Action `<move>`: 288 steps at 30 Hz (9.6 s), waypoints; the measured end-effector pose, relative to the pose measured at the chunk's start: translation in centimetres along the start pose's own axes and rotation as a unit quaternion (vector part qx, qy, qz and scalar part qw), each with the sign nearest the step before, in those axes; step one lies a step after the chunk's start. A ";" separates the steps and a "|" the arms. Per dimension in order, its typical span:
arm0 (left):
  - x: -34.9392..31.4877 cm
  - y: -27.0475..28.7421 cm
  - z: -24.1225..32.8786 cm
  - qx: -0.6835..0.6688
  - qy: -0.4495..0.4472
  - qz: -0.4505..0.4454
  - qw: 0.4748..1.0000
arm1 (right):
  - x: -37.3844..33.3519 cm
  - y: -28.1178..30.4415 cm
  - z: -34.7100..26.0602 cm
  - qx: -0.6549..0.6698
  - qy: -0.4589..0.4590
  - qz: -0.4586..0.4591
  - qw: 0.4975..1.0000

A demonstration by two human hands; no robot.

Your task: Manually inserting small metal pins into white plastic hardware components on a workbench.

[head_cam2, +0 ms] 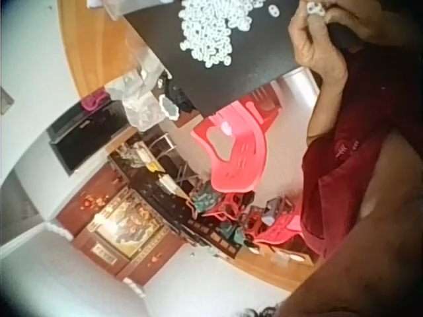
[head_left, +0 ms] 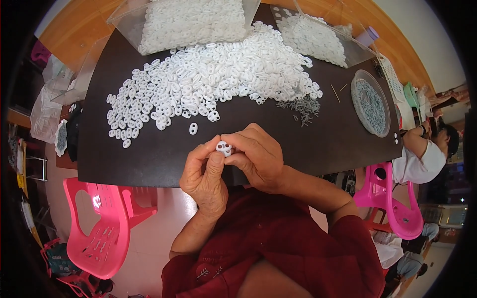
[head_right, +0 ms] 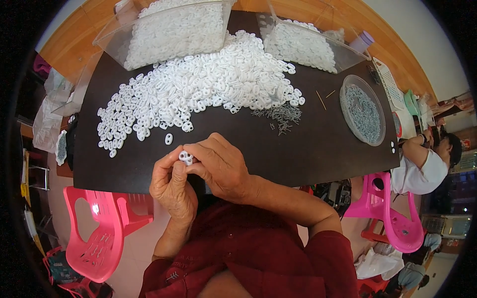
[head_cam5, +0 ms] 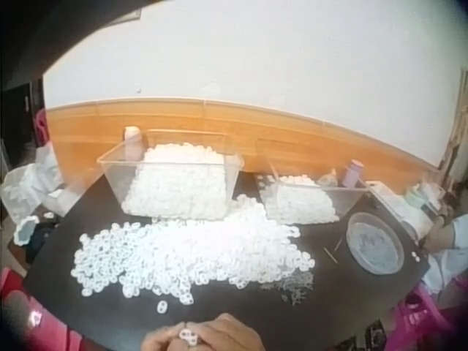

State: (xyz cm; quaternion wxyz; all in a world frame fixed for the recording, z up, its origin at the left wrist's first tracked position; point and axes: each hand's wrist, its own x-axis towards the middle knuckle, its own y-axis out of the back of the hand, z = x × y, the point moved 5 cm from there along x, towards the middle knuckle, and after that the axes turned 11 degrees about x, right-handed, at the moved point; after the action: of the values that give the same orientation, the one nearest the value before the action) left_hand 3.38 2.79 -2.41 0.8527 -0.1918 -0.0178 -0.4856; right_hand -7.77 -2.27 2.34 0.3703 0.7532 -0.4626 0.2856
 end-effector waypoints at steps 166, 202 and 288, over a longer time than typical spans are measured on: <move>4.4 -5.9 -0.4 0.574 -0.234 -0.352 0.701 | -3.3 10.1 3.5 -0.237 -0.228 -0.064 0.942; 2.4 -2.0 -1.2 0.015 0.256 -0.168 0.952 | -0.1 3.5 2.2 0.102 -0.348 -0.040 0.931; 2.4 1.3 -0.8 0.028 0.123 0.003 0.992 | 1.1 -0.7 5.9 -0.159 -0.139 -0.119 0.970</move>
State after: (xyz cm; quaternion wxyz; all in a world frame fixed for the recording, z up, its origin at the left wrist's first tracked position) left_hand 5.64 1.14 -3.00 0.8547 -0.1064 0.0741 -0.5026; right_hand -6.21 -7.44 -0.33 0.4485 0.7668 -0.4559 0.0545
